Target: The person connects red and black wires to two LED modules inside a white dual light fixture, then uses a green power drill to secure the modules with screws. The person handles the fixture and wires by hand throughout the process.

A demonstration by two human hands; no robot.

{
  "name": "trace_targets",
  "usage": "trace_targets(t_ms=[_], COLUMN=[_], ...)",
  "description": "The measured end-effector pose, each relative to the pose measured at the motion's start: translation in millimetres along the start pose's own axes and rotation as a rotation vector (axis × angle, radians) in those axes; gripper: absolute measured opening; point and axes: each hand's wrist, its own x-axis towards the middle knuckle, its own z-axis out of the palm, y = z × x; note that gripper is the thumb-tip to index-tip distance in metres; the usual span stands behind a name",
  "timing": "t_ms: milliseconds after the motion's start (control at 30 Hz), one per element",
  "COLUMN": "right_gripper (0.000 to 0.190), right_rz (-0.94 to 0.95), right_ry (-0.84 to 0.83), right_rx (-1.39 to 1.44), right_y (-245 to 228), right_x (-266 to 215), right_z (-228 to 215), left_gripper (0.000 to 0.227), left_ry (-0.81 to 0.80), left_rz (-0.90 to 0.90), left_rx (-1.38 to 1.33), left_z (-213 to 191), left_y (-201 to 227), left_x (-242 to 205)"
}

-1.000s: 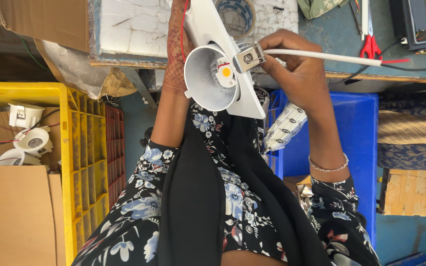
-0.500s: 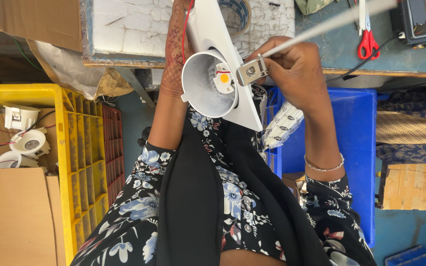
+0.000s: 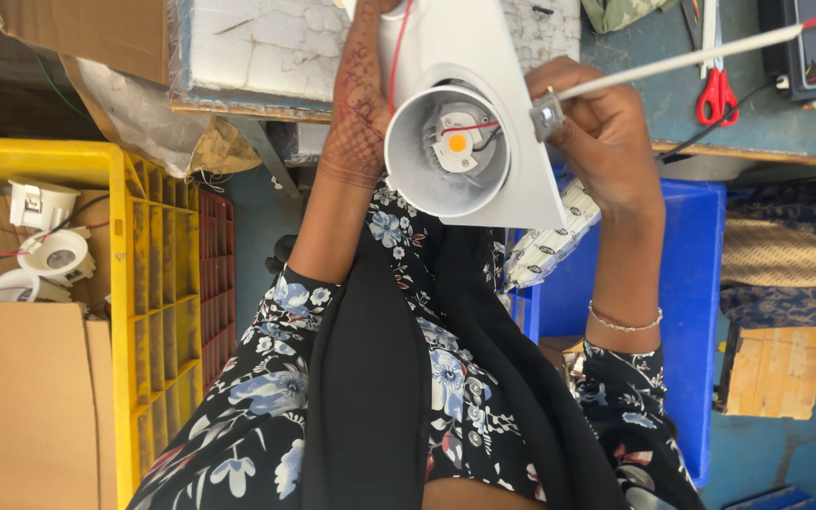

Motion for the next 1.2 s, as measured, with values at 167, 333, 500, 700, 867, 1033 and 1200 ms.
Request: trace_targets(t_ms=[167,333,500,700,867,1033,1200], right_gripper=[0.017,0.021,0.016,0.007,0.020,0.023,0.014], right_rz=[0.117,0.238,0.197,0.176,0.165,0.152,0.183], right_ry=[0.206,0.286,0.316,0.421,0.381,0.376,0.352], right_rx=[-0.017,-0.053,-0.137,0.057,0.365,0.084,0.019], right_y=[12.6,20.3,28.4,40.2,50.4,56.2,47.7], right_x=[-0.2,-2.8,-4.7,-4.4,-2.4,0.9,-0.4], right_z=[-4.8,-4.9,0.9,0.4,-14.9,-27.2,-20.7], left_gripper=[0.054,0.057,0.060,0.058,0.040,0.036,0.038], left_ry=[-0.029,-0.055,-0.070,-0.014,0.095,0.068,-0.010], left_rz=[0.026,0.036,0.043,0.023,-0.025,-0.010,0.054], left_rx=[0.019,0.061,0.087,0.071,-0.033,-0.068,-0.083], left_z=[-0.1,-4.9,-3.7,4.1,12.2,8.0,5.7], left_y=[-6.9,-11.5,-14.4,-11.9,-8.1,-11.9,-11.7], left_x=[1.7,1.4,7.5,8.4,12.5,15.2,10.8])
